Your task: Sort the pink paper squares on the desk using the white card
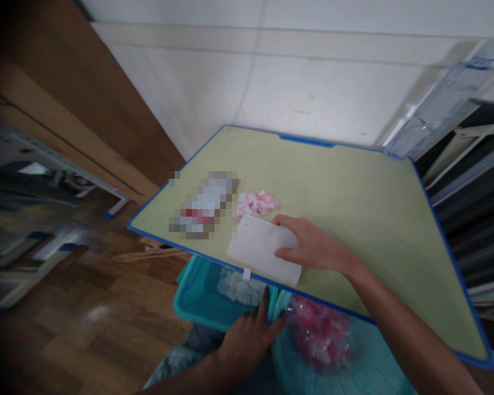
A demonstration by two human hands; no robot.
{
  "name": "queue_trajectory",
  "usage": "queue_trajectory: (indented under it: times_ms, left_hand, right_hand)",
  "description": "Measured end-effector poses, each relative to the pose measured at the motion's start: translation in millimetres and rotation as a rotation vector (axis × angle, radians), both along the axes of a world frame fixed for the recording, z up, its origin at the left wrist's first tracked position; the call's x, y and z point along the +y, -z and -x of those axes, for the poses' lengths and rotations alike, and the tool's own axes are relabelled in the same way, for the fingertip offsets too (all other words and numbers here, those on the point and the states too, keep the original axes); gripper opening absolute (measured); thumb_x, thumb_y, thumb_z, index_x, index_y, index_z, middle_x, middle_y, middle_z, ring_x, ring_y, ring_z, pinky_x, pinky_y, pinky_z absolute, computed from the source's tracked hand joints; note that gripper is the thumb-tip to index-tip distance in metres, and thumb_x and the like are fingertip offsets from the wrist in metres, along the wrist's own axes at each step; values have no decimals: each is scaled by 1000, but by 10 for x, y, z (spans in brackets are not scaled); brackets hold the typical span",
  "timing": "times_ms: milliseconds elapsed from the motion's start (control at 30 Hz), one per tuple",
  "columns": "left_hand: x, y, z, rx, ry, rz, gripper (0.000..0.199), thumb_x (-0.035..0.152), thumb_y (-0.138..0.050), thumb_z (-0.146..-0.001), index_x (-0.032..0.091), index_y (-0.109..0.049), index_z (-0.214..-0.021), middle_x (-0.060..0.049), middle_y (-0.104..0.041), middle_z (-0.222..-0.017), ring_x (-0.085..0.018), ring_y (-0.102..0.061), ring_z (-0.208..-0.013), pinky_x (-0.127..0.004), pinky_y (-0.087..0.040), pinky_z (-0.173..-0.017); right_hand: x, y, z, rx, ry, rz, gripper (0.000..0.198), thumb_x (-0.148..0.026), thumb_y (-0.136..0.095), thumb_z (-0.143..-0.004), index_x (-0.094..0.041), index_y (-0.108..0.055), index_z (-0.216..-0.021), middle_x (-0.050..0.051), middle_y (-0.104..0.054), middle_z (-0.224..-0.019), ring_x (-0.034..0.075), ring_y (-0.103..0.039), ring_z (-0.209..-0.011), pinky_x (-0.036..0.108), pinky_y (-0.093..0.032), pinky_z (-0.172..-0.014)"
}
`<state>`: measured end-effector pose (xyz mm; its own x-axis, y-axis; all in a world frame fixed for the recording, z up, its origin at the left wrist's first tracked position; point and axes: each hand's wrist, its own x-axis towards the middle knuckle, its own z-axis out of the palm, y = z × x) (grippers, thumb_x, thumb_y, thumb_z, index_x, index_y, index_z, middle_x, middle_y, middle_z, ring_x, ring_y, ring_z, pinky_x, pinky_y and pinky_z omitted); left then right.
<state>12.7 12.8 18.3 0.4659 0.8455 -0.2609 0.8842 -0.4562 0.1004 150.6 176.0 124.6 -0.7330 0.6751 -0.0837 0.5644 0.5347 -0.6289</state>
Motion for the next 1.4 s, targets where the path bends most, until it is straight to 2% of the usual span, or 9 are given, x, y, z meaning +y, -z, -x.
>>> queue_trajectory:
  times_ms: [367, 633, 767, 967, 1233, 1400]
  left_hand:
    - [4, 21, 1, -1, 6, -6, 38, 24, -26, -84, 35, -38, -119, -20, -42, -125, -17, -60, -69, -29, -49, -51]
    - [4, 8, -1, 1, 3, 0, 38, 24, -26, -84, 35, -39, -118, -19, -43, -124, -16, -59, -67, -27, -47, -51]
    - [6, 2, -11, -1, -12, -4, 37, 25, -26, -84, 36, -40, -117, -18, -44, -124, -17, -60, -67, -27, -47, -50]
    - [-5, 15, -17, 19, -4, -27, 37, 24, -25, -84, 35, -39, -118, -20, -44, -122, -17, -60, -68, -28, -47, -51]
    - [-1, -6, -6, 21, 10, 2, 38, 24, -24, -85, 35, -36, -119, -19, -42, -125, -17, -60, -70, -28, -47, -52]
    - [-5, -5, -10, 40, 9, 17, 38, 24, -24, -85, 35, -34, -120, -20, -41, -125, -17, -60, -70, -28, -47, -52]
  right_hand:
    - [-33, -6, -40, -32, -6, -14, 35, -33, -58, -67, -19, -49, -98, 3, -57, -90, 18, -53, -78, 30, -40, -69]
    - [-100, -77, -61, -24, -85, 31, 35, -36, -56, -69, -20, -48, -99, 3, -58, -93, 18, -53, -83, 30, -39, -73]
    - [-79, -89, -87, -22, -57, 29, 36, -35, -57, -68, -19, -49, -99, 3, -58, -93, 17, -53, -82, 29, -40, -73]
    - [-99, -56, -79, -73, -109, 42, 35, -31, -55, -69, -20, -49, -102, 4, -58, -98, 19, -52, -88, 30, -39, -76]
    - [-60, -6, -106, -77, -72, -1, 36, -32, -56, -67, -19, -51, -101, 6, -58, -100, 21, -53, -89, 32, -41, -74]
    - [-20, -7, -122, -49, -41, 2, 36, -31, -58, -65, -19, -52, -99, 4, -60, -93, 19, -54, -81, 31, -41, -72]
